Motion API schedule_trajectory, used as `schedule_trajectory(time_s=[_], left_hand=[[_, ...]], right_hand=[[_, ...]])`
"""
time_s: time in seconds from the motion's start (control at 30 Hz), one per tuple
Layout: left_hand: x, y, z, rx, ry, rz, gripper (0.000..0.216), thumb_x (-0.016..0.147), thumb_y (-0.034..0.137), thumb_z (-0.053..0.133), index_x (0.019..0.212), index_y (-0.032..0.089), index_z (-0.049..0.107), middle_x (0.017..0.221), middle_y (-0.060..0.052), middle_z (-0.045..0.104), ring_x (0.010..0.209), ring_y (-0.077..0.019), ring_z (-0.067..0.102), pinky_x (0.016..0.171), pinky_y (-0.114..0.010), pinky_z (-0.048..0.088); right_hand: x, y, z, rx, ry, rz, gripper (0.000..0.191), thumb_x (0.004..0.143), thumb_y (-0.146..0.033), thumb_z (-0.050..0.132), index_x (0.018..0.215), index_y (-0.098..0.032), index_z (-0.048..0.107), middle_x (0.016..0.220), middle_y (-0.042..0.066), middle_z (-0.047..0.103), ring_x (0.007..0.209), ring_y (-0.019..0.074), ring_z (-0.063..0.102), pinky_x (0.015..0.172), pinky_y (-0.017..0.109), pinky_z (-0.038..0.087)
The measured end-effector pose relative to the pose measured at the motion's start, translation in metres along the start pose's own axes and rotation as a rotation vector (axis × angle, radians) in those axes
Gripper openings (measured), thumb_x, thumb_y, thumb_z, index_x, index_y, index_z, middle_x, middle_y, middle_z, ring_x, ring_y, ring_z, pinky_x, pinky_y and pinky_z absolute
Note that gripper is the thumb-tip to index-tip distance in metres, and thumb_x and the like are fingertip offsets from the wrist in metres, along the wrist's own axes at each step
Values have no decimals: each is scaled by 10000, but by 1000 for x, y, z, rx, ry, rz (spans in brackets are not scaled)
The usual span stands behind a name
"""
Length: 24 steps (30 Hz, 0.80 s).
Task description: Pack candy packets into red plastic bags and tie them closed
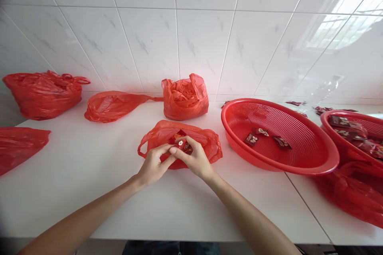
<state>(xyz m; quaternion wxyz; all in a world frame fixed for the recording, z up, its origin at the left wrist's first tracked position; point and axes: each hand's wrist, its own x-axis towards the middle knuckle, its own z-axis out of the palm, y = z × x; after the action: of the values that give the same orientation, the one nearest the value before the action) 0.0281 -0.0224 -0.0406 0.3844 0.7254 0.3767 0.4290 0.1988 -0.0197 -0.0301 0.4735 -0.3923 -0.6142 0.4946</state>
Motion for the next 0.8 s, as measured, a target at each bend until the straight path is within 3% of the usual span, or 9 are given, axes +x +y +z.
schedule_trajectory(time_s=[0.13,0.33,0.57,0.67,0.8], left_hand=[[5,2,-7,-200,-32,-136,317,938,367,597,1154,164,707,1075,-78,730,1003,-231,669,935,-354,530],[9,4,-14,-251,-9,-157,294,952,380,570,835,145,702,798,-30,670,785,-168,605,740,-268,490],[9,8,-16,-328,-42,-117,280,967,373,560,957,161,742,857,-31,700,841,-171,624,799,-266,499],[9,8,-17,-329,-38,-147,282,960,385,571,945,170,752,858,-28,712,855,-178,647,816,-273,511],[8,4,-14,-357,-143,-201,287,924,392,630,1044,163,754,988,-62,743,986,-229,671,931,-342,523]], right_hand=[[1,-7,-5,102,20,12,334,914,-488,613,820,-172,664,778,13,642,740,147,585,708,281,491],[2,-3,-10,209,77,65,342,882,-480,664,712,-185,632,697,-6,625,677,142,585,684,285,509],[5,9,-13,389,10,159,310,888,-462,668,756,-181,680,772,12,655,670,122,556,647,256,487],[5,10,-10,359,57,132,308,892,-464,662,771,-182,691,782,18,660,675,128,559,664,268,490],[3,7,-6,249,150,69,316,895,-471,654,753,-189,677,739,8,645,658,138,558,679,288,480]])
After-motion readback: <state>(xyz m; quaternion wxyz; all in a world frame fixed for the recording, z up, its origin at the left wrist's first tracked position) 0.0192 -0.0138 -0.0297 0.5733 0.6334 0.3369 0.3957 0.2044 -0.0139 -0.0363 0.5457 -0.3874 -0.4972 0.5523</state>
